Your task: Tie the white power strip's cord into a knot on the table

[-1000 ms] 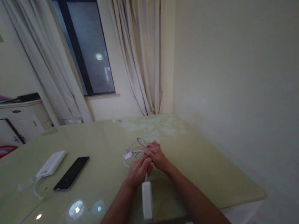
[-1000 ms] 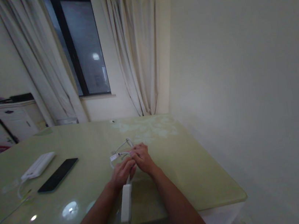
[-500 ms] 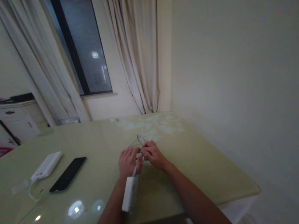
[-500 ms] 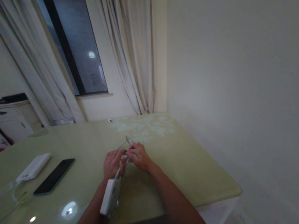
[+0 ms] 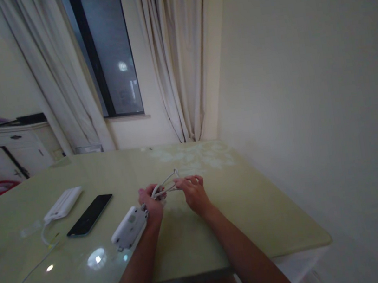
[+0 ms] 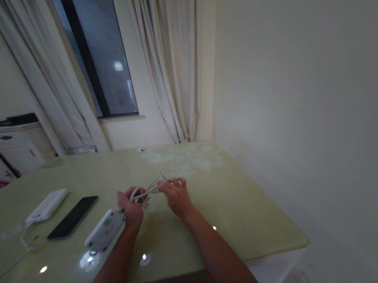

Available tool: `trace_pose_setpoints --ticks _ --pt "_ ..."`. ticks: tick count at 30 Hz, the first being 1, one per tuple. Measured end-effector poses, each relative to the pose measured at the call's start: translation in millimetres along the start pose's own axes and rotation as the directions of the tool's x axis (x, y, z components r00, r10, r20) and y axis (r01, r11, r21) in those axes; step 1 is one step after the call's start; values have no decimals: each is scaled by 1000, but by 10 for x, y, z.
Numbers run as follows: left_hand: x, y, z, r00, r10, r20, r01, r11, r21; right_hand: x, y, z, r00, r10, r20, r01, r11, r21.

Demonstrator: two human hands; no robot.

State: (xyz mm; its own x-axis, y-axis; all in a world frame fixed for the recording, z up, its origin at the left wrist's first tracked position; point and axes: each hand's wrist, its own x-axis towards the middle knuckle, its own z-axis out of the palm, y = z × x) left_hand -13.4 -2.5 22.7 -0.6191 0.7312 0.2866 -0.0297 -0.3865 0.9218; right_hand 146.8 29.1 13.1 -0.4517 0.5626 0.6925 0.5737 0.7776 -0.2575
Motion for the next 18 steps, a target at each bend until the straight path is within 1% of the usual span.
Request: trace_pose_setpoints --ticks 2,4,6,7,8,9,10,12,14,16,18 --pt "-20 15 43 994 -60 95 66 996 -62 -7 55 21 1000 24 -19 -25 995 -93" --pt "-29 22 74 966 -119 230 145 984 -100 -15 84 19 998 59 -36 -64 988 -140" --pt "-28 29 88 912 -199 359 260 957 -128 -25 77 -8 994 97 -46 -102 987 -121" --pt "-25 34 89 882 -243 404 322 937 -138 -29 62 -29 993 106 -44 -110 990 -90" --pt "-23 38 88 855 -279 437 372 917 -143 -33 42 -53 993 109 -34 -110 993 -49" --pt "-23 41 86 841 -299 451 401 904 -148 -34 21 -76 994 110 -25 -111 994 -3" --pt "-25 42 85 838 -305 452 410 899 -154 -32 -1 -98 993 119 -15 -118 992 42" --pt "-38 30 87 850 -288 442 392 905 -165 -16 -38 -131 987 163 -8 -161 981 110" --pt "-60 0 100 865 -257 431 355 920 -164 8 -65 -149 976 218 -8 -215 968 130" --pt "-85 -42 119 870 -234 434 323 936 -143 27 -83 -161 973 229 8 -229 969 97" --pt "-103 -81 139 877 -214 430 282 954 -99 34 -102 -173 977 209 36 -210 978 11"
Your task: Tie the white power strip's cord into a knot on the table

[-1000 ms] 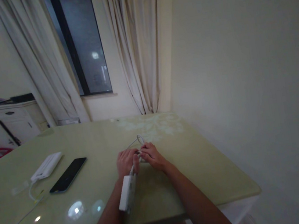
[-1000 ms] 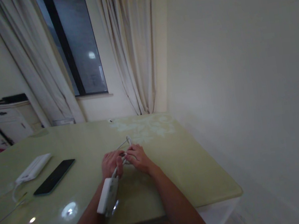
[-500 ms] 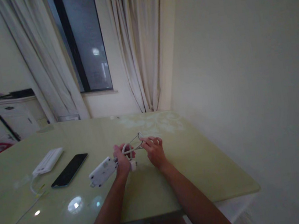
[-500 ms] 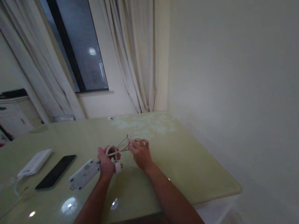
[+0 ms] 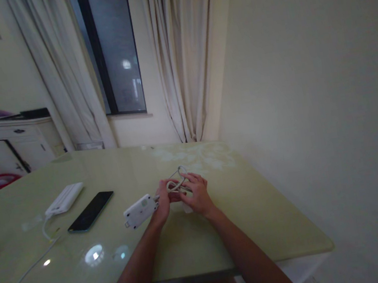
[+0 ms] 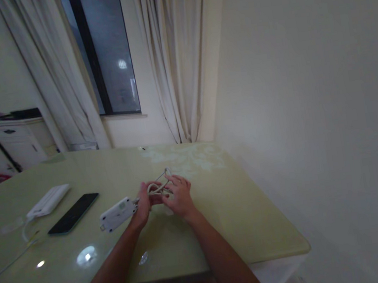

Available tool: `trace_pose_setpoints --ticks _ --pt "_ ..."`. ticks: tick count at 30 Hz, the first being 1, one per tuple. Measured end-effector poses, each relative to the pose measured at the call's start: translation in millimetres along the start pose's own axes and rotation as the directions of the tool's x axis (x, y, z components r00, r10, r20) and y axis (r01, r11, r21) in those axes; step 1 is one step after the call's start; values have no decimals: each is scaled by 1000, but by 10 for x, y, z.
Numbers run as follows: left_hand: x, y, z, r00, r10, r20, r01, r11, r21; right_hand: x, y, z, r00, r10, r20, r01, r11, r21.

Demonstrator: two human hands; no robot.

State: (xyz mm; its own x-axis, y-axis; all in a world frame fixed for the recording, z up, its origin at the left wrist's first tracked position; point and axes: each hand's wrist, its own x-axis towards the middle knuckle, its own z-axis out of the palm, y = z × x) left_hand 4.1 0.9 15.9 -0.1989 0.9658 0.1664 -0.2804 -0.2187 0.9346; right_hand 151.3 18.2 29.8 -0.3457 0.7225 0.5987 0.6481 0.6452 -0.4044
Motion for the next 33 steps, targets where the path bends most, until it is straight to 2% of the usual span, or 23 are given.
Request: trace_pose_setpoints --ticks 3,7,10,13,16,19,21,23,26,30,33 --pt "8 -32 7 997 68 -38 -63 990 127 -23 -54 -3 998 -51 41 58 981 -186" --pt "-1 7 -26 979 186 -88 -155 947 282 -68 -200 44 989 -117 89 144 898 -416" --pt "-22 60 -50 988 153 -32 -137 945 298 -77 -301 58 978 -163 132 208 811 -547" --pt "-24 91 -58 994 108 4 -104 946 306 -57 -323 -23 944 -234 231 327 739 -589" --pt "10 93 -75 995 97 -23 -83 939 333 -41 -270 -209 887 -272 372 446 711 -544" --pt "54 95 -124 996 53 -71 -29 952 303 -84 -186 -431 816 -292 498 531 720 -447" --pt "68 109 -163 993 -13 -118 41 969 242 -147 -127 -563 765 -329 554 575 737 -356" --pt "64 138 -196 987 -101 -124 123 975 187 -216 -70 -675 734 -374 567 593 760 -267" --pt "27 210 -231 983 -166 -80 181 954 238 -296 -9 -825 747 -402 529 541 830 -133" --pt "-58 326 -272 999 -39 -34 50 887 459 -334 -24 -1008 804 -333 493 345 936 69" --pt "-131 403 -295 999 15 30 -29 821 570 -326 -102 -1126 810 -279 515 223 960 168"
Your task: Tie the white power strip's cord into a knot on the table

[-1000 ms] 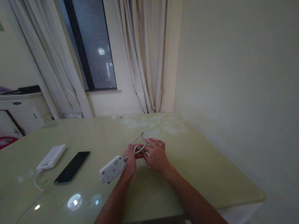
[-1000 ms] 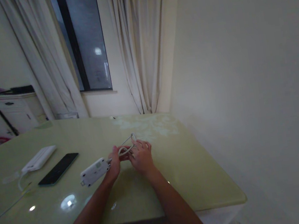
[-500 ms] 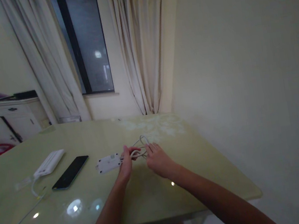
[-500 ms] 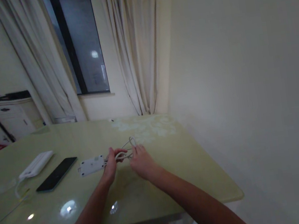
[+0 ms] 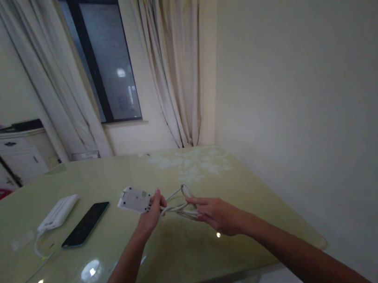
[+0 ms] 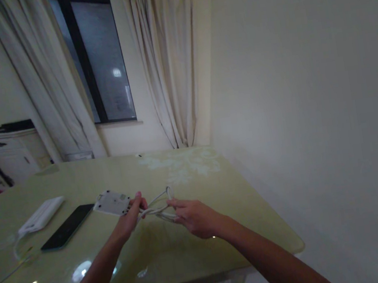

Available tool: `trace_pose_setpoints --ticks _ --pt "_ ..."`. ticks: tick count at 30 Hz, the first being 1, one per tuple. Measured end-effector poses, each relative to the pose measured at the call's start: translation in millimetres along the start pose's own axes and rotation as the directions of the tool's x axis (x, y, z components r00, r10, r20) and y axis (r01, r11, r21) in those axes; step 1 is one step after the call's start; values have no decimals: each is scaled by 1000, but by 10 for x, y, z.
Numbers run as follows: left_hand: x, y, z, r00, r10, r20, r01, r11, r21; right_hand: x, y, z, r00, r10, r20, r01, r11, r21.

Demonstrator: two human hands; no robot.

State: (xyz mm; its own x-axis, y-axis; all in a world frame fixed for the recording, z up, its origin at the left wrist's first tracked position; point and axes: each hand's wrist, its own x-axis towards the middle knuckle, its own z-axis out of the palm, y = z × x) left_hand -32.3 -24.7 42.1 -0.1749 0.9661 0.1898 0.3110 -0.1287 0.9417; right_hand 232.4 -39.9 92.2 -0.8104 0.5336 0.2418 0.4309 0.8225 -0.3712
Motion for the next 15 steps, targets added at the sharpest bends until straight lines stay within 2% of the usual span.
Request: trace_pose_setpoints --ticks 4,6,8,10,12,15 --pt "-41 12 -123 999 -35 30 33 998 49 -60 -145 -148 999 8 43 -11 998 66" --pt "-30 -43 -254 996 -85 -40 87 995 46 -143 -187 -232 999 36 5 -36 999 36" --pt "-12 -137 -435 979 -128 -156 136 990 37 -266 -179 -317 997 73 -38 -74 997 -32" --pt "2 -244 -629 962 -144 -232 161 986 53 -401 -109 -392 994 99 -38 -103 988 -115" --pt "20 -336 -795 956 -152 -251 181 979 94 -510 13 -444 993 121 -4 -119 972 -203" --pt "90 -414 -946 942 -160 -295 215 963 163 -574 229 -441 986 166 22 -153 948 -280"
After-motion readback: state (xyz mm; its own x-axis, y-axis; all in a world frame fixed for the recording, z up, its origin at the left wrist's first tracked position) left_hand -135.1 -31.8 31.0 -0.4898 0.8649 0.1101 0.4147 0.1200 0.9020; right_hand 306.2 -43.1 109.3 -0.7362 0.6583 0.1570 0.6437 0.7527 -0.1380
